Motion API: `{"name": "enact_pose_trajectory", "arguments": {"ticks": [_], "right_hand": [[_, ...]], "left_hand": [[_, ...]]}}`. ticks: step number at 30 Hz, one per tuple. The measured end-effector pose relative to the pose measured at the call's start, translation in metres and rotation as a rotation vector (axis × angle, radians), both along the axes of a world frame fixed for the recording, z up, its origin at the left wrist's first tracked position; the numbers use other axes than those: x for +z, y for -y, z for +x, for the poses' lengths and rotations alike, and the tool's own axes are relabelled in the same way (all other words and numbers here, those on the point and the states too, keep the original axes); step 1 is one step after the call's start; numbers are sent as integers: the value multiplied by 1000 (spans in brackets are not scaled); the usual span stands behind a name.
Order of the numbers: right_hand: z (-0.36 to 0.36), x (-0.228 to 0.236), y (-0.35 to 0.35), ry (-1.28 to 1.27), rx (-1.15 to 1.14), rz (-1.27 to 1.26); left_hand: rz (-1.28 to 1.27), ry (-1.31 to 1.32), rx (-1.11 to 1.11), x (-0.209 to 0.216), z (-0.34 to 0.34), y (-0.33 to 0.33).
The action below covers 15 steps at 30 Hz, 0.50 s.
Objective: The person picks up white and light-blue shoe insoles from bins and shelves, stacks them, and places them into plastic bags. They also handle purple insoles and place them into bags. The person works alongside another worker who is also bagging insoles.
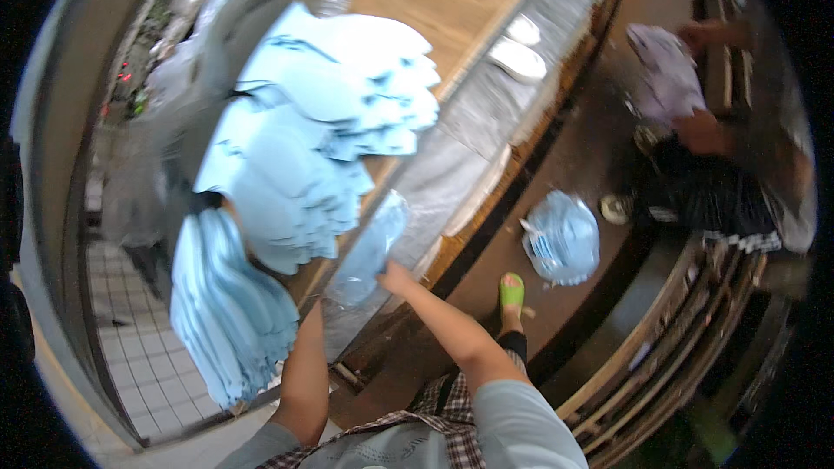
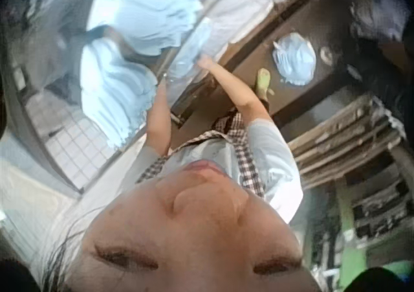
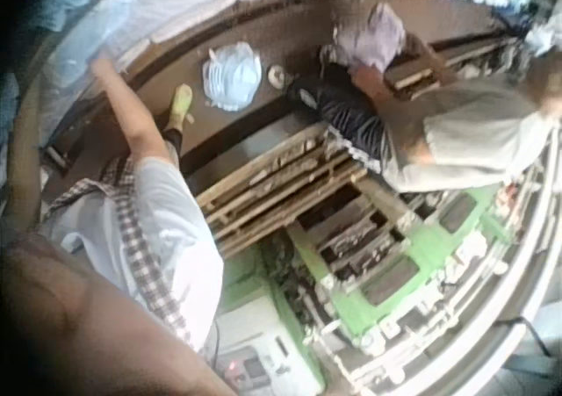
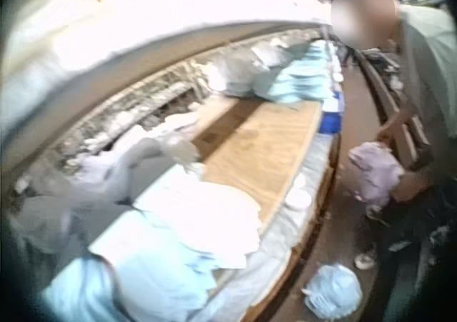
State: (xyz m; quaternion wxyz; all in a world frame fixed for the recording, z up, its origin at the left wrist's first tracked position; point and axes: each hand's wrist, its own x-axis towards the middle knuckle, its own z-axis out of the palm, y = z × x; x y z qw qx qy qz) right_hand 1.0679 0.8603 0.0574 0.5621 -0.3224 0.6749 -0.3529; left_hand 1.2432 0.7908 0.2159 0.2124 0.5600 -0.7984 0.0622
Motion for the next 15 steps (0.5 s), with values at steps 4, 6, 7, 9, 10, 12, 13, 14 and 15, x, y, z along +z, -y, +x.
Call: {"name": "enact_pose_trajectory", "arguments": {"ticks": [4, 6, 7, 9, 10, 12, 13, 14, 15], "right_hand": [[-11, 6, -66, 153, -220, 4], [-23, 21, -105, 490, -474, -71], [-31, 32, -123, 488, -511, -73], [-53, 59, -150, 533, -617, -52], [-64, 75, -163, 492, -652, -54], [-80, 107, -188, 453, -702, -113], [-88, 123, -201, 421, -741, -78], [-94, 139, -215, 386, -780, -71], [-97, 154, -227, 358, -819, -63]], "left_hand": [[56, 2, -34, -5, -8, -6], [86, 1, -66, -6, -15, -13], [113, 10, -84, -4, -18, -20], [167, 11, -144, 0, -29, -35], [251, 62, -224, 4, -35, -47], [295, -48, -294, 17, -37, -80], [286, -159, -407, 25, -38, -99], [415, -168, -574, 34, -39, -115], [459, -196, -782, 44, -39, -128]]}}
